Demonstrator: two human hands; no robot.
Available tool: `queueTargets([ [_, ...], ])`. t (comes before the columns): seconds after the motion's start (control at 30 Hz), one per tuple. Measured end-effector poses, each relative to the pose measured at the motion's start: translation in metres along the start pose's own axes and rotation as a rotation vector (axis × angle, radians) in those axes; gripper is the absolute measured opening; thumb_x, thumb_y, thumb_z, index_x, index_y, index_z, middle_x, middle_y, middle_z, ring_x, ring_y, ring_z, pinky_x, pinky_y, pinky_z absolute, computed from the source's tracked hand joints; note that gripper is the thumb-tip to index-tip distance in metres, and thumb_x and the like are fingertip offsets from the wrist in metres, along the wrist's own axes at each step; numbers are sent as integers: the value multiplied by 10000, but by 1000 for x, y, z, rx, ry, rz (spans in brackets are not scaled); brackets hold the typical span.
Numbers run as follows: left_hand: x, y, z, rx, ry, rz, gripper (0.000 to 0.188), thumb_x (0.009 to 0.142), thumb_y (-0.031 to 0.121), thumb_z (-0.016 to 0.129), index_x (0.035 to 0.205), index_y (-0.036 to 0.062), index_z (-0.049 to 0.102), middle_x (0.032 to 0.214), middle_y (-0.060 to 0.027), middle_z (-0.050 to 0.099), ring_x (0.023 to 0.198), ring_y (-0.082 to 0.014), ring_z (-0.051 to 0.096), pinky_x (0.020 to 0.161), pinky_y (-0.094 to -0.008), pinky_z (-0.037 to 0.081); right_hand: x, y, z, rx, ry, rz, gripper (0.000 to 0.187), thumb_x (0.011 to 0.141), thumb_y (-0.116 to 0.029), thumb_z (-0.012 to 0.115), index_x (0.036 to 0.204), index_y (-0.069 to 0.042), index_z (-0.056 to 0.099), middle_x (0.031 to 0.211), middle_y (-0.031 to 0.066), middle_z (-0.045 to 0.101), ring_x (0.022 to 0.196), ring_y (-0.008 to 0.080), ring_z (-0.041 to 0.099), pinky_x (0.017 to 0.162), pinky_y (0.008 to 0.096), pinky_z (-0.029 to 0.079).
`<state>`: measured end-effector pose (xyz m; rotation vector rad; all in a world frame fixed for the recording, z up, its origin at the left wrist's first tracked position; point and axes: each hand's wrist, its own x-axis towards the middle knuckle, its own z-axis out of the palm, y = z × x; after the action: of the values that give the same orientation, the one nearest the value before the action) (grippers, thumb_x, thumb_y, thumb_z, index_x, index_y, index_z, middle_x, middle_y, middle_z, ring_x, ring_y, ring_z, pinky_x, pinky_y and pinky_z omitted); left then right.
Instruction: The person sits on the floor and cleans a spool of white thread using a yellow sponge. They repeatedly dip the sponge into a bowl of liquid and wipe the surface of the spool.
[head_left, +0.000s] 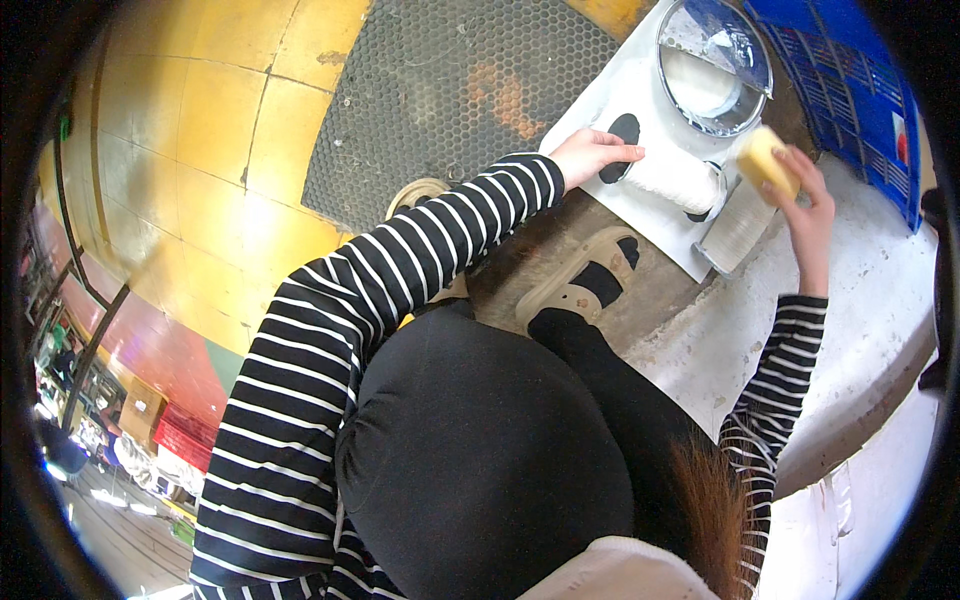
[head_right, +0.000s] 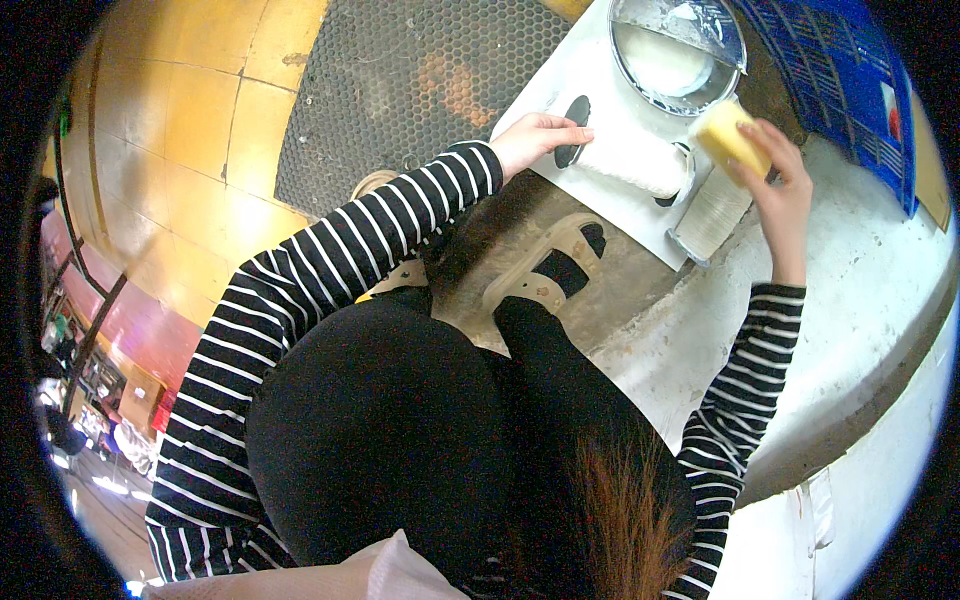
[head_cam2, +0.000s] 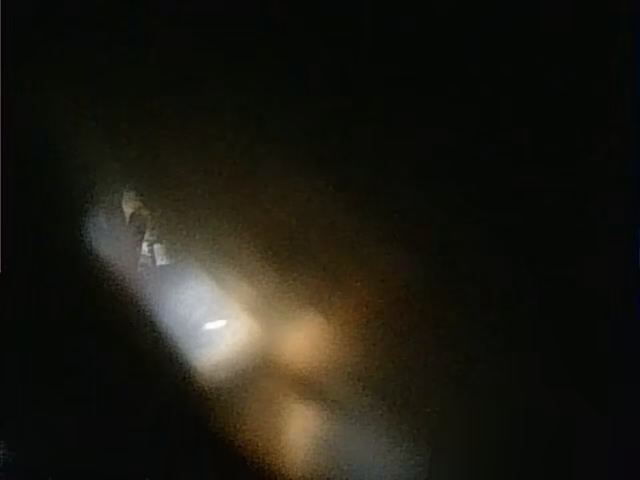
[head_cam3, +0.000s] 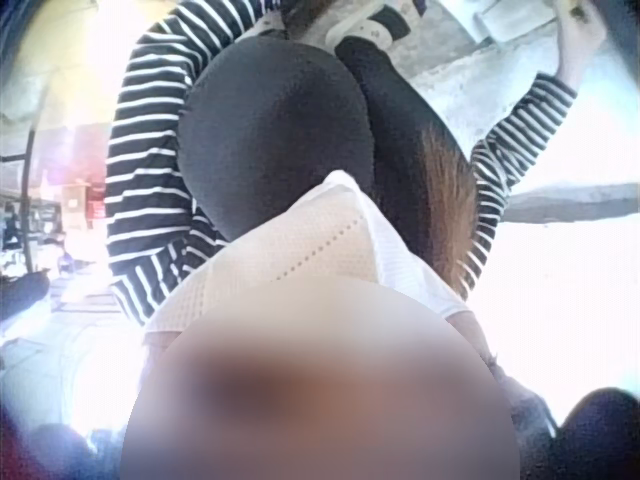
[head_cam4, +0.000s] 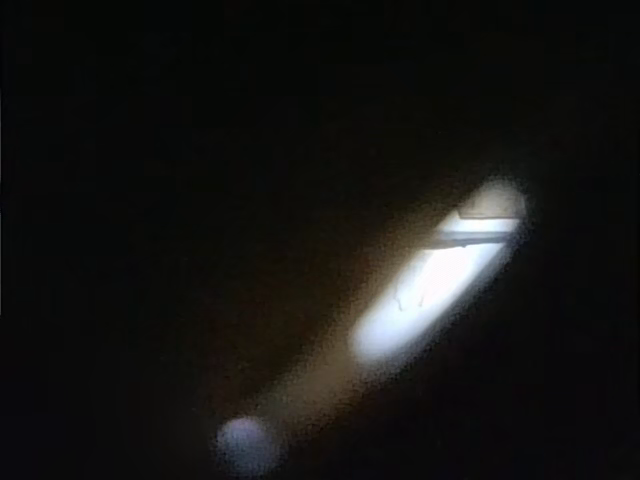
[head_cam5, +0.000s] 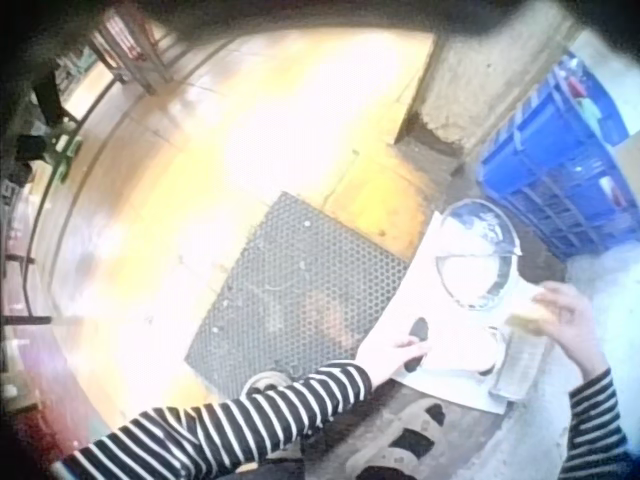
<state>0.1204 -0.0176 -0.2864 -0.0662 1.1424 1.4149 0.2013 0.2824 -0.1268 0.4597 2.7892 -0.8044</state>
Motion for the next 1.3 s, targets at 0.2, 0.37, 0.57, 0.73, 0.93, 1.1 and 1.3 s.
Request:
queueTargets([
  [0.2,-1,25,0,92,-93,-200,810,758,645,680,1320,67,591,1257,-175,585,1159,-255,467,1067,-486,218,61,-1,35,-339,17,-239,426,804,-165,741,1227,-156,688,1320,136,605,1213,280,560,1045,378,406],
  [0.37,2,32,5,24,-45,-274,936,752,660,662,1409,18,481,1434,-248,447,1217,-310,452,1080,-476,216,84,5,64,-624,-51,-307,433,810,-231,734,1239,-234,677,1301,115,614,1175,281,572,976,409,437],
  [0.57,2,11,11,-28,92,-216,553,742,500,734,1047,40,707,944,-20,628,799,-121,460,753,-275,346,80,15,76,-552,-1,-199,402,808,-237,727,1209,-228,698,1297,121,618,1182,293,575,989,422,445],
  [0.73,10,12,6,-8,79,-29,368,786,365,737,928,25,738,892,-45,668,828,-129,549,815,-273,423,46,9,30,-276,64,-227,366,786,-160,737,1152,-180,726,1289,123,626,1171,310,586,1024,412,434],
  [0.93,28,18,-13,182,44,90,415,737,397,778,905,21,724,849,-43,666,792,-132,583,771,-260,460,-21,-10,2,-286,-100,-211,392,755,-75,745,1132,-179,730,1284,69,633,1202,274,562,1048,400,392],
  [1.1,20,15,-16,255,-95,49,475,802,465,738,1010,39,719,952,-45,655,958,-155,556,987,-309,366,-43,-13,22,-412,-79,-212,388,750,-66,740,1114,-202,736,1276,30,634,1204,240,548,1064,413,352],
  [1.3,16,26,-15,144,-49,-26,583,850,593,651,1049,48,709,921,-26,619,879,-145,467,942,-310,346,-47,-26,21,-432,-67,-226,403,742,-54,734,1114,-211,737,1269,18,634,1189,234,553,1040,408,355],
])
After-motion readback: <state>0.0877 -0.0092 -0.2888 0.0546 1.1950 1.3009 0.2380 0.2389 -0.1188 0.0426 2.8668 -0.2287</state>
